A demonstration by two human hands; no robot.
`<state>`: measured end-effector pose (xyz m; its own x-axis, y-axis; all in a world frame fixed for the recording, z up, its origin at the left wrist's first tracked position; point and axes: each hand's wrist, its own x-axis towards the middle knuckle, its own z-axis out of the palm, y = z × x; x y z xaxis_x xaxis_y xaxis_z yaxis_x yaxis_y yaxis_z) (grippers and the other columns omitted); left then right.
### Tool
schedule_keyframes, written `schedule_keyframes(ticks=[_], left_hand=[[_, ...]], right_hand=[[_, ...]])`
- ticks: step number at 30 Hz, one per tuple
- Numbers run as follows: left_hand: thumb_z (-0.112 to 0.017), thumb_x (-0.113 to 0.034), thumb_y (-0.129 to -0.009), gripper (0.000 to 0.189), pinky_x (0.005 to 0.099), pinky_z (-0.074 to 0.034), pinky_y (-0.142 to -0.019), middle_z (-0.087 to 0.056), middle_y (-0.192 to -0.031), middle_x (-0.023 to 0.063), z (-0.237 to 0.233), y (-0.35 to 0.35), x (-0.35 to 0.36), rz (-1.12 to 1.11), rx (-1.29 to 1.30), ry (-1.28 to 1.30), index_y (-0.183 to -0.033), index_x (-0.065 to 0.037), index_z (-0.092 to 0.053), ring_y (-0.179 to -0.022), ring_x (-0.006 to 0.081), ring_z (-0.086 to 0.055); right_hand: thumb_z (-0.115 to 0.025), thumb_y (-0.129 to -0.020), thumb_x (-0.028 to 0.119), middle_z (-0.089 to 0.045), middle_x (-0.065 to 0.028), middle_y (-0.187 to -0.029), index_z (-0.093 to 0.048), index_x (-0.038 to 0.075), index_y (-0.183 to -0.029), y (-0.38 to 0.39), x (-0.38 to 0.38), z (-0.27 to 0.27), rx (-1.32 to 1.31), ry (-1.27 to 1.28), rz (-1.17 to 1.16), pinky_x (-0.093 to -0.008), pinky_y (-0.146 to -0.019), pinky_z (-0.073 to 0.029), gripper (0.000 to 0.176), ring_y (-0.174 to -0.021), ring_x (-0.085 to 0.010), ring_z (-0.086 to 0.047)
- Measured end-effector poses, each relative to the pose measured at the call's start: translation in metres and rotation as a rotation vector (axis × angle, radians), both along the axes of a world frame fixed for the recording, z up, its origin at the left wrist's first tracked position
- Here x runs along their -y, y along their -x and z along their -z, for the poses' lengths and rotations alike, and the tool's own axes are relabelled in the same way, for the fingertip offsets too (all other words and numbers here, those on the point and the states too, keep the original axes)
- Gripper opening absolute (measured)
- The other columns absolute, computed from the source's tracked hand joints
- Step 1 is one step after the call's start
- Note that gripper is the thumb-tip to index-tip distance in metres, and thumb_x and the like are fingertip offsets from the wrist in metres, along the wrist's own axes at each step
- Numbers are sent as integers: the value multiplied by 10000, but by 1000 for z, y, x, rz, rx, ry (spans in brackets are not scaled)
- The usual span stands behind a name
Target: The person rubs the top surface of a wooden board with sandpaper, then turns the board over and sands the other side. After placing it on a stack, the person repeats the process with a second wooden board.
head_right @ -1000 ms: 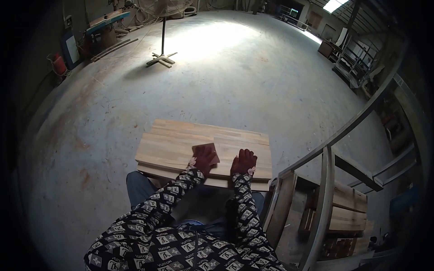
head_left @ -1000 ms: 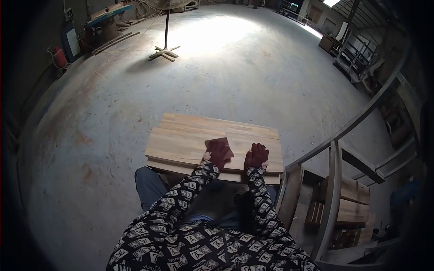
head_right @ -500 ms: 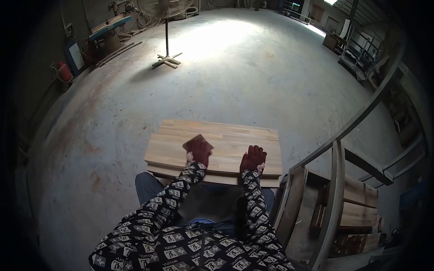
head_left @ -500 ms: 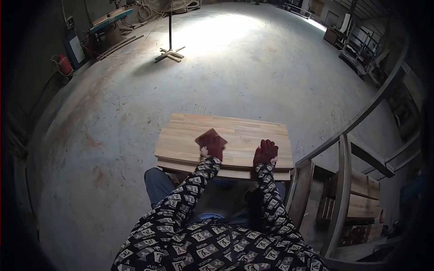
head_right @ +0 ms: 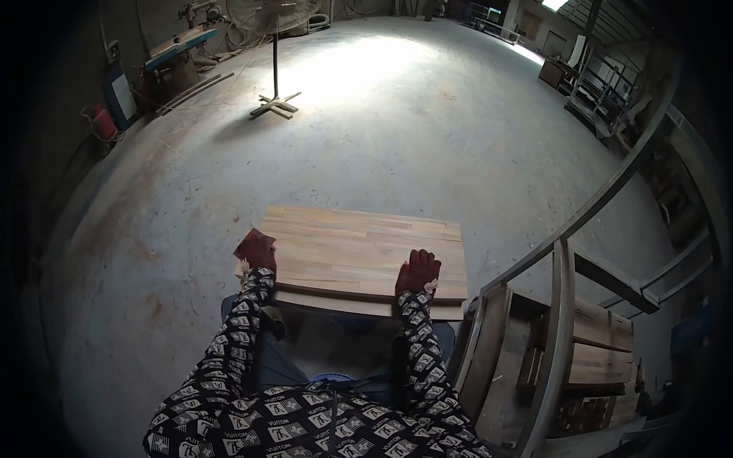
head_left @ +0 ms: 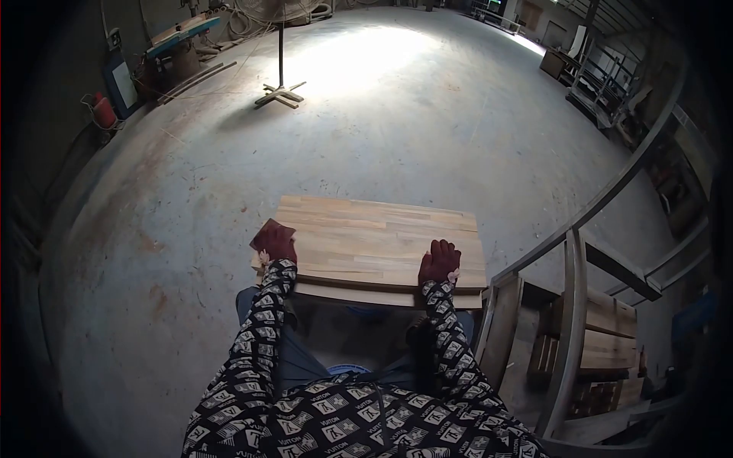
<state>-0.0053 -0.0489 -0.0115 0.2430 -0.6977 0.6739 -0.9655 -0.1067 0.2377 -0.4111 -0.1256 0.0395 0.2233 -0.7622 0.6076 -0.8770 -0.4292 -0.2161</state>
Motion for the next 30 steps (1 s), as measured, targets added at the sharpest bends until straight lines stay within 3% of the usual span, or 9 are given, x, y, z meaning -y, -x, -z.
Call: schedule_keyframes(ticks=[5,10,13,18,21,23,26,29,30], left_hand=[[-771,-173,-699,346,540,-375,-970,-553,-1100,141,13,54,28,-288,0,-11,-1016,-120,-643,-1107,371,-491],[-802,-308,-722,589,590,-326,-1089,-532,-1289,205,-13,217,42,478,-126,-253,-1211,-61,-586,-1250,439,-443],[-824,-307,-686,619,590,-329,-1097,-550,-1295,188,6,248,42,677,-93,-147,-1212,-55,-619,-1242,444,-459],[-794,-251,-735,594,596,-300,-1114,-535,-1337,218,7,144,42,412,-40,-198,-1254,-33,-602,-1271,435,-449],[-777,-220,-744,387,579,-355,-1019,-551,-1148,169,-1,47,23,98,-10,-251,-1079,-95,-629,-1152,395,-478],[-779,-195,-723,337,565,-376,-966,-534,-1078,154,-1,0,-1,24,12,-27,-1024,-129,-643,-1084,379,-489],[-772,-171,-717,303,557,-383,-942,-539,-1067,145,12,10,-3,-285,17,-7,-997,-155,-659,-1064,366,-498],[-781,-220,-712,367,563,-367,-956,-548,-1075,149,21,85,25,-61,-46,1,-1027,-119,-623,-1092,369,-503],[-781,-231,-701,395,562,-368,-966,-559,-1087,153,-12,129,19,95,-123,-81,-1027,-92,-607,-1109,370,-503]], right_hand=[[-607,-740,138,-517,-137,-904,-514,60,-899,-3,0,1,-20,15,6,-479,-776,-399,201,-906,-330,-521],[-597,-764,138,-551,-144,-913,-539,49,-919,-2,-3,-2,-18,-27,-13,-493,-775,-410,188,-905,-354,-544],[-590,-755,163,-527,-144,-896,-526,51,-912,2,5,6,-46,-41,-36,-496,-764,-400,203,-894,-347,-532],[-588,-758,164,-525,-139,-903,-525,56,-910,-1,1,2,-29,1,-21,-486,-765,-401,197,-897,-337,-528],[-596,-784,146,-548,-147,-925,-540,47,-919,-1,-2,-2,-1,-27,-8,-482,-791,-410,177,-926,-348,-545],[-597,-781,148,-548,-146,-922,-545,47,-928,0,0,-1,8,-18,-1,-478,-789,-408,186,-922,-347,-544],[-604,-764,134,-543,-144,-911,-536,48,-912,-2,-1,-2,5,-32,14,-478,-779,-406,184,-918,-348,-542],[-607,-762,131,-540,-145,-907,-529,48,-904,-1,0,-1,0,-23,-5,-480,-774,-406,182,-917,-351,-541],[-611,-738,153,-524,-141,-890,-514,56,-892,0,2,1,-6,4,-15,-486,-752,-402,206,-895,-343,-533]])
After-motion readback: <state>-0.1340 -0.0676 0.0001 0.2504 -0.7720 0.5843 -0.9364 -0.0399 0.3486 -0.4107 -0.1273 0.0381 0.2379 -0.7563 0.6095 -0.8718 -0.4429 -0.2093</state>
